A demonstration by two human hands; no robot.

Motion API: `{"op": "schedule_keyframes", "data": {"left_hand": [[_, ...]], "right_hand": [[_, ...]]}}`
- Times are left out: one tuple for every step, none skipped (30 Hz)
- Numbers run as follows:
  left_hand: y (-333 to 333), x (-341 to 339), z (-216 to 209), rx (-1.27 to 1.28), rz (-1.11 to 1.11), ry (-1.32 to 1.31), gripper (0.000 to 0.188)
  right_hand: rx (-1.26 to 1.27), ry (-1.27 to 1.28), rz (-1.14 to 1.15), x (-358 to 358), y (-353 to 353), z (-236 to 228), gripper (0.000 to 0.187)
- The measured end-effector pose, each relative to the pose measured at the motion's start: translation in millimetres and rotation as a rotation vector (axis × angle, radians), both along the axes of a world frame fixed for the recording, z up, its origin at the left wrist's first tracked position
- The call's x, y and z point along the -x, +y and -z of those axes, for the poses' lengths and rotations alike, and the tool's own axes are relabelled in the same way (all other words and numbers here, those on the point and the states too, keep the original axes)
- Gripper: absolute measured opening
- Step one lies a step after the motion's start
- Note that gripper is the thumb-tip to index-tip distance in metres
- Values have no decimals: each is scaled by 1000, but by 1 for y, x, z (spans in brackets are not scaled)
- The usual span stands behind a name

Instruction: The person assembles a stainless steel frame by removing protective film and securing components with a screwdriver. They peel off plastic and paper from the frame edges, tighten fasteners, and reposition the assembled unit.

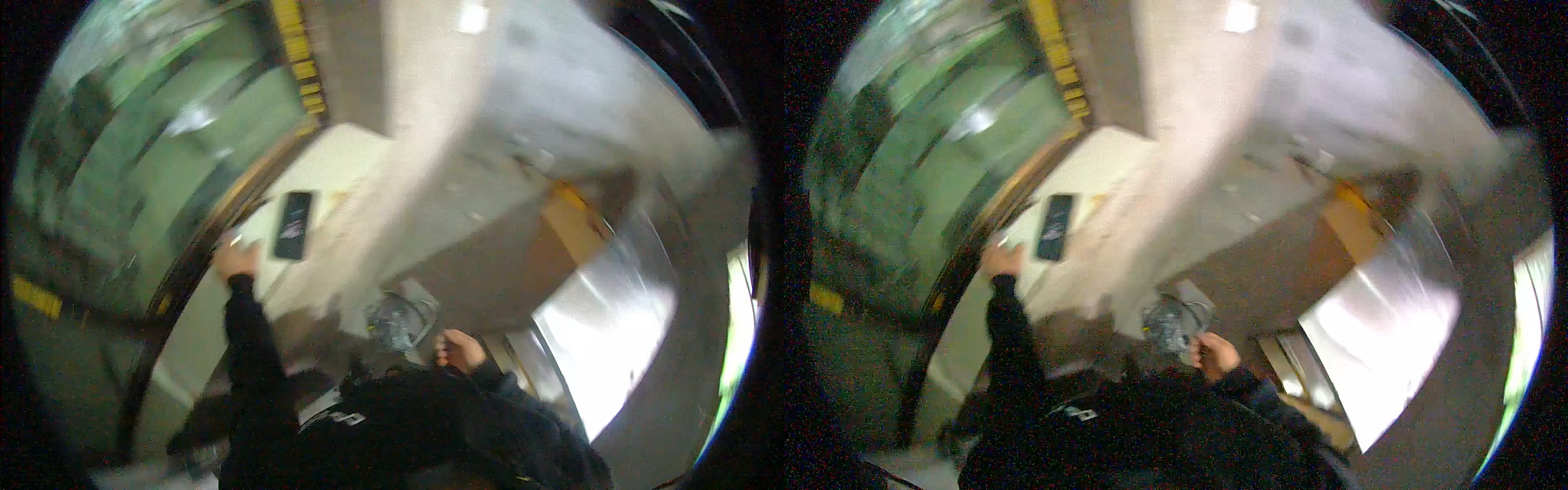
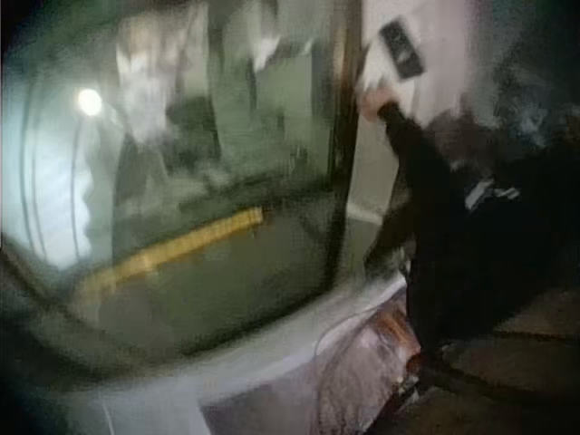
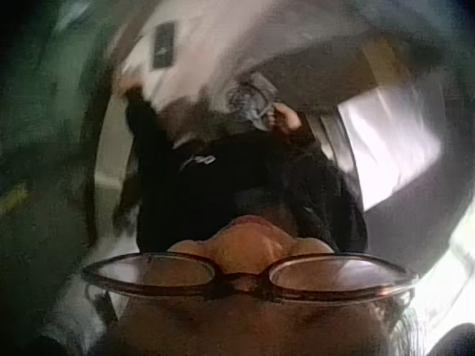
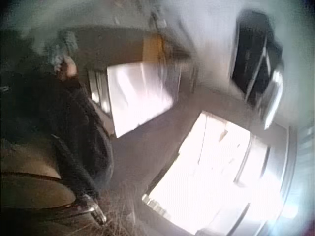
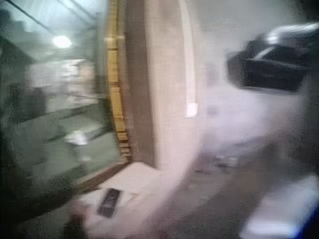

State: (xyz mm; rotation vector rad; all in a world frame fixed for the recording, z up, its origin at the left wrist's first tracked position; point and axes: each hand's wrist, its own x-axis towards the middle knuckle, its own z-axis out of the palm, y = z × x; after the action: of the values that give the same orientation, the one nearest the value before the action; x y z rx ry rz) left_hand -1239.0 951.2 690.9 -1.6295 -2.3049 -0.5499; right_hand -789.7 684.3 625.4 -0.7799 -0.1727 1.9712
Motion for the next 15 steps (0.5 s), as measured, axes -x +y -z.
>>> {"op": "schedule_keyframes", "data": {"left_hand": [[2,-30,-11,87,-24,-131,60],[15,18,19,43,-54,-21,55],[23,26,28,78,-69,-5,58],[29,33,35,114,-84,12,60],[32,45,39,143,-105,34,63],[36,50,43,148,-96,11,61],[40,45,50,132,-48,-72,59],[41,45,57,46,95,-393,57],[45,54,66,-33,226,-683,54],[48,76,79,-90,330,-893,52],[59,115,93,-178,386,-937,52],[66,153,101,-272,443,-972,52],[68,161,106,-369,550,-803,50],[68,169,106,-476,639,-621,49],[68,172,102,-664,873,-356,46]], "right_hand": [[98,-27,55,5,-2,-4,17],[75,3,27,13,6,-10,16],[35,-20,36,17,8,-12,17],[137,-136,80,24,8,-21,18],[120,-118,50,25,13,-27,19],[10,-164,28,19,13,-30,21],[63,-189,75,19,12,-13,23],[47,-166,59,15,9,-5,23],[28,-140,29,13,8,-2,22],[41,-128,56,23,2,-2,21],[41,-109,67,26,4,-3,21],[39,-88,69,29,8,-5,20],[46,-94,84,29,8,-5,20],[48,-97,98,31,10,-8,20],[60,-106,123,30,9,-8,20]]}}
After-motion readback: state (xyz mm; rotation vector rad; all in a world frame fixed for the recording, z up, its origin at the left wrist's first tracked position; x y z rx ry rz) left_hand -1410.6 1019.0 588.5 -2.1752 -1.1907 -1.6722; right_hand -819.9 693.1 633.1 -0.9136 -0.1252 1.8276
